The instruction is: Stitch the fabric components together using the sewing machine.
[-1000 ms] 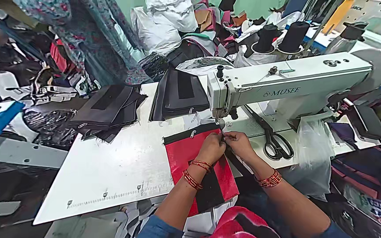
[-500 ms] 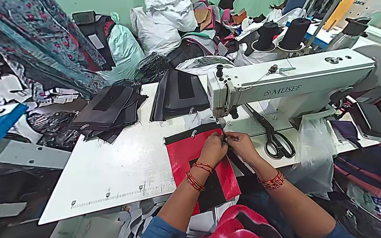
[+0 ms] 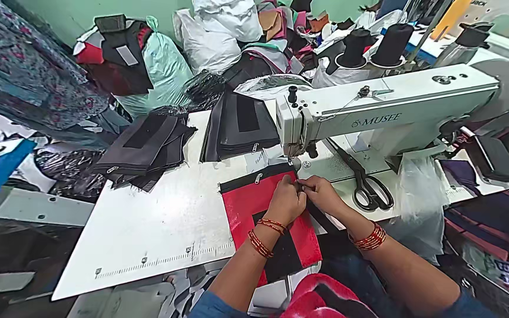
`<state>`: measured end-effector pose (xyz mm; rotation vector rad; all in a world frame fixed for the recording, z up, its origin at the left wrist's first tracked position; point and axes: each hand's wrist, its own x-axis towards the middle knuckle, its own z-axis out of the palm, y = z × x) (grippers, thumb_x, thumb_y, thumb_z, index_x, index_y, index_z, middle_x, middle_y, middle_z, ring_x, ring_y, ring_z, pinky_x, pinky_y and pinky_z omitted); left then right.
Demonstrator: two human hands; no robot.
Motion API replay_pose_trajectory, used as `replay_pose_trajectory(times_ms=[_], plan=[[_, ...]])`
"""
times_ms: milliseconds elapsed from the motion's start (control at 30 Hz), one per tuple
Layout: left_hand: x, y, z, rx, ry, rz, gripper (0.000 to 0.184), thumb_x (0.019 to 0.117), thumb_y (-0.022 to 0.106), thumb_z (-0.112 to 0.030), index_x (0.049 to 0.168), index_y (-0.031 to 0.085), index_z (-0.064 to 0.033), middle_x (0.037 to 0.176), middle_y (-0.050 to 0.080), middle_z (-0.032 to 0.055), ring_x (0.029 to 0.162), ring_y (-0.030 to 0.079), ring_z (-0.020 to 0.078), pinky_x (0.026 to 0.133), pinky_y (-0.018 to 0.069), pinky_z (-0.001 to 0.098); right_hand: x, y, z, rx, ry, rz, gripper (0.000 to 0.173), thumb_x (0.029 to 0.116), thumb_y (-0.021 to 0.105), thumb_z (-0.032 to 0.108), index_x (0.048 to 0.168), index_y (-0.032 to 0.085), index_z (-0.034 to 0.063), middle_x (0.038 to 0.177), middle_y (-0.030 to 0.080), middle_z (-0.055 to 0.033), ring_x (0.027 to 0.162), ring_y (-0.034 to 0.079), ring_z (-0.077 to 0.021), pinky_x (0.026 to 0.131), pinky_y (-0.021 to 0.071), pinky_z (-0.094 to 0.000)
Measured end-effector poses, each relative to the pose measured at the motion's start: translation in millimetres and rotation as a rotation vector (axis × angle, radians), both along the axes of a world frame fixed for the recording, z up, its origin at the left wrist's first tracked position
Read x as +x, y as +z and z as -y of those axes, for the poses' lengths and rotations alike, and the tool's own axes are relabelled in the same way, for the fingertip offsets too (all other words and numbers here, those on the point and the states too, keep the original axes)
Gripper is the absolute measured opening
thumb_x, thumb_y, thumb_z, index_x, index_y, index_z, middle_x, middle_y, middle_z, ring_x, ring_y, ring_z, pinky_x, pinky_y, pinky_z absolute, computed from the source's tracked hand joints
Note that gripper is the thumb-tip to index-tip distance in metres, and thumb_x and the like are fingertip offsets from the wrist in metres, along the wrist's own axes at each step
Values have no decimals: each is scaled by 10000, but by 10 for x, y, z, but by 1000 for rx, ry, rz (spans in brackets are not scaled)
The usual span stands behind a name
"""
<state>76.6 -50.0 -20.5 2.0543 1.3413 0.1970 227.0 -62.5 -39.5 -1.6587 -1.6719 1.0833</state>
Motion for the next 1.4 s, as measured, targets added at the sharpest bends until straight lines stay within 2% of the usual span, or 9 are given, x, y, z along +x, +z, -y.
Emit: replay_pose_trajectory(times_ms=[133,267,433,567,633,800,967,1267,1400], plan=[[-53,-97,78,61,-46,17,343,970,492,-124,1057,723,115,1317,577,294,1286,523,400,1122,399,455,-54,66,7,8,77,159,360,1003,481,11,1304,674,-32,1191,655,-253,1115,625,-295,1005,476,-367],[-144,-83,178,124,-122,42,254,910,545,-46,963,742,105,1338,601,281,1313,530,404,1130,408,451,-174,83,47,-3,117,319,391,1019,431,8,1352,630,-44,1240,602,-268,1121,618,-330,1001,491,-395],[-290,-411,36,576,-49,277,176,784,559,8,737,726,40,954,773,163,1100,709,352,987,545,450,-360,17,144,42,134,560,396,1023,423,-34,1392,554,-93,1284,566,-290,1115,640,-385,963,532,-416],[-227,-214,-294,386,-157,58,405,906,533,-2,1277,695,-19,1406,620,163,1206,644,364,992,531,499,-375,-7,170,48,127,568,359,998,452,-48,1315,608,-106,1322,548,-309,1124,643,-403,946,545,-431],[-146,-160,-429,305,-290,-103,412,1014,457,-56,1388,629,-39,1495,566,110,1288,588,347,1042,493,484,-375,14,172,34,127,568,300,997,455,-52,1212,652,-124,1326,546,-315,1133,641,-402,944,548,-426],[-213,-195,-458,295,-399,-116,398,998,439,-42,1326,652,33,1446,602,157,1319,558,369,1102,435,457,-375,48,167,2,116,558,294,1005,449,-44,1198,656,-122,1330,554,-297,1132,648,-381,940,548,-418],[-343,-390,-368,488,-348,38,378,922,522,-41,1241,714,24,1340,682,147,1259,624,358,1080,477,454,-387,-14,178,86,84,562,334,1002,466,-43,1288,627,-107,1263,591,-287,1064,675,-370,897,568,-402],[-285,-169,-356,259,-324,-115,458,927,523,-52,1363,623,44,1496,562,150,1444,464,317,1184,369,408,-405,4,99,76,79,565,339,1001,462,-56,1296,622,-102,1257,595,-273,1079,668,-364,914,562,-402],[-327,-285,-426,343,-312,-1,423,911,541,-46,1303,664,55,1432,598,207,1396,516,352,1155,416,426,-409,-93,37,203,38,557,302,975,502,-75,1230,660,-111,1189,623,-280,1045,682,-376,887,577,-408]])
